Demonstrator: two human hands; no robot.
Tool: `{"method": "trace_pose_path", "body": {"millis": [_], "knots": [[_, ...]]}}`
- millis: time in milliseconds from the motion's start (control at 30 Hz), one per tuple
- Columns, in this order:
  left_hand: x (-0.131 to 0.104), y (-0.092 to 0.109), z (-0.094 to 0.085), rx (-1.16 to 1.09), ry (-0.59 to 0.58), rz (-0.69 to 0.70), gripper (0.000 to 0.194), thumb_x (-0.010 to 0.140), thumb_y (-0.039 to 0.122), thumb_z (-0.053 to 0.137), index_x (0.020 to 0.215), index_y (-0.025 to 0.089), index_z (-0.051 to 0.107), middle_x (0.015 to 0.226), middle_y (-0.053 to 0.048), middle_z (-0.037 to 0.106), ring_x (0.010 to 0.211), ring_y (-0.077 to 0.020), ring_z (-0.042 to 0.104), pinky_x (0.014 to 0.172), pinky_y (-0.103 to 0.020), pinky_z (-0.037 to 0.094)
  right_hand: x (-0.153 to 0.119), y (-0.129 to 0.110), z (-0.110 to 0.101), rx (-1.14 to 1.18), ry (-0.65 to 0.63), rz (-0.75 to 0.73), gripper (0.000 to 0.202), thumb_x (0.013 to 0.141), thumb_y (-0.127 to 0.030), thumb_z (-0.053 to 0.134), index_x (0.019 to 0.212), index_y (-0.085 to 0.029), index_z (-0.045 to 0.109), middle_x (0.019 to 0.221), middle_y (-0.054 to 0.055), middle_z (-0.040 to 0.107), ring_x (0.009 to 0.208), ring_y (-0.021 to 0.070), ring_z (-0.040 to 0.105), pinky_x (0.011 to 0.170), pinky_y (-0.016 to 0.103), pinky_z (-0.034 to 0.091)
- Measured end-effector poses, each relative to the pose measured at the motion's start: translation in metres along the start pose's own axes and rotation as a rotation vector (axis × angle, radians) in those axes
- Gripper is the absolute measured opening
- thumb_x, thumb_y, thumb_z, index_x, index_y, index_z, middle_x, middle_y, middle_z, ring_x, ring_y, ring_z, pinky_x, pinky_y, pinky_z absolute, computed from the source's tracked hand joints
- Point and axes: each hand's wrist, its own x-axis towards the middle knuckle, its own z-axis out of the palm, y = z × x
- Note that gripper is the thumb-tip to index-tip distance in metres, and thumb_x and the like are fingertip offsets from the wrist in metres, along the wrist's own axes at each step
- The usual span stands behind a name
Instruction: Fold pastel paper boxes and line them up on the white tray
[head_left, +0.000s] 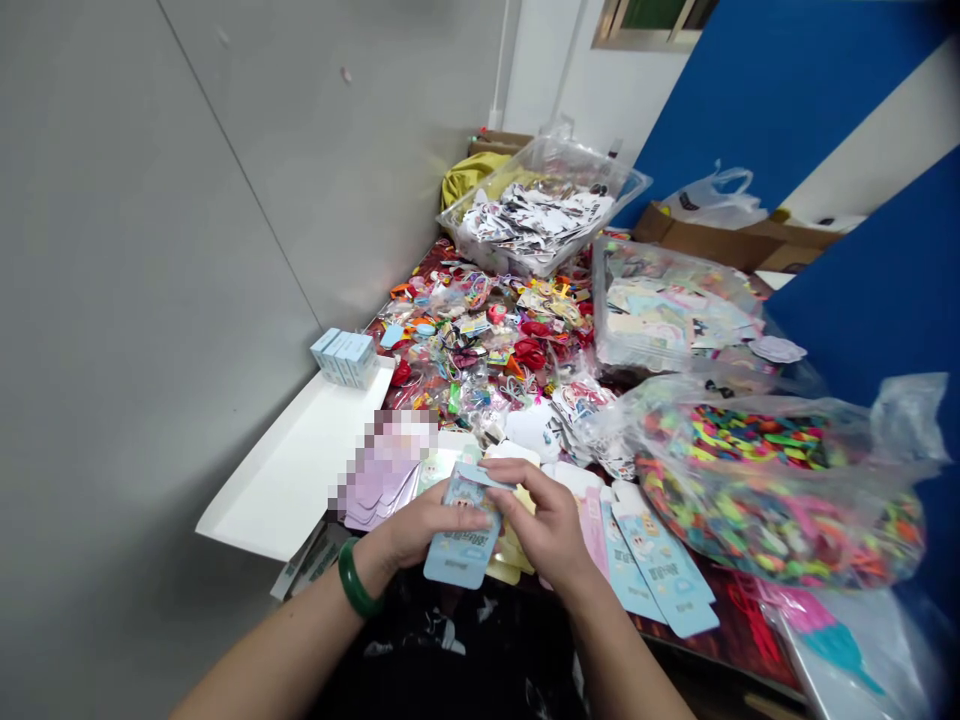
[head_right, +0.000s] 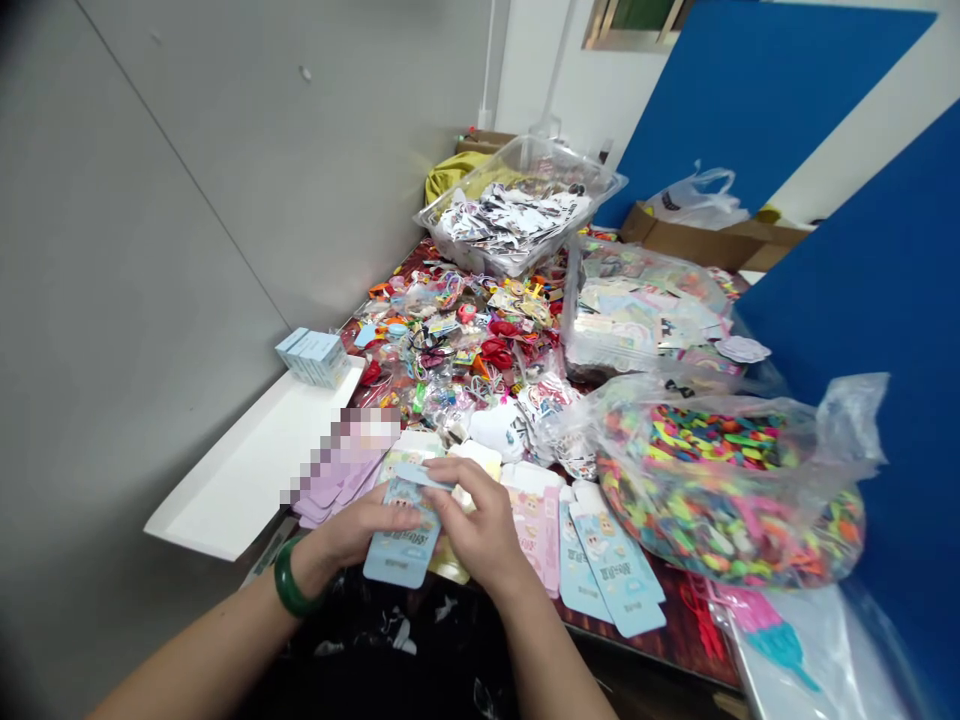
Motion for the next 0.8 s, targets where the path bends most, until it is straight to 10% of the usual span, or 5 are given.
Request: {"method": "trace_pose_path", "body": {"millis": [300, 800], "knots": [[-0.005, 0.018, 0.005, 0.307, -0.048, 0.020, 0.035, 0.069, 0.025, 0.074, 0.100, 0.016, 0.063, 0.089, -0.002, 0.065, 0.080, -0.0153, 0.058, 0.073, -0.025, 0.045, 0.010, -0.012, -0.006, 0.037, -0.052, 0.159, 0.010, 0.077, -0.029, 0.068, 0.076, -0.019, 0.066, 0.073, 0.002, 0.066, 0.070, 0.0151, 0.061, 0.065, 0.027, 0.049], [-0.002, 0.014, 0.013, 0.116, 0.086, -0.065, 0.032, 0.067, 0.024, 0.076, 0.094, 0.013, 0.064, 0.075, -0.002, 0.065, 0.066, -0.0143, 0.060, 0.062, -0.024, 0.046, 0.001, -0.003, -0.007, -0.140, -0.120, -0.209, 0.029, 0.083, -0.018, 0.060, 0.109, -0.028, 0.068, 0.102, 0.006, 0.067, 0.096, 0.0187, 0.058, 0.086, 0.035, 0.046]]}}
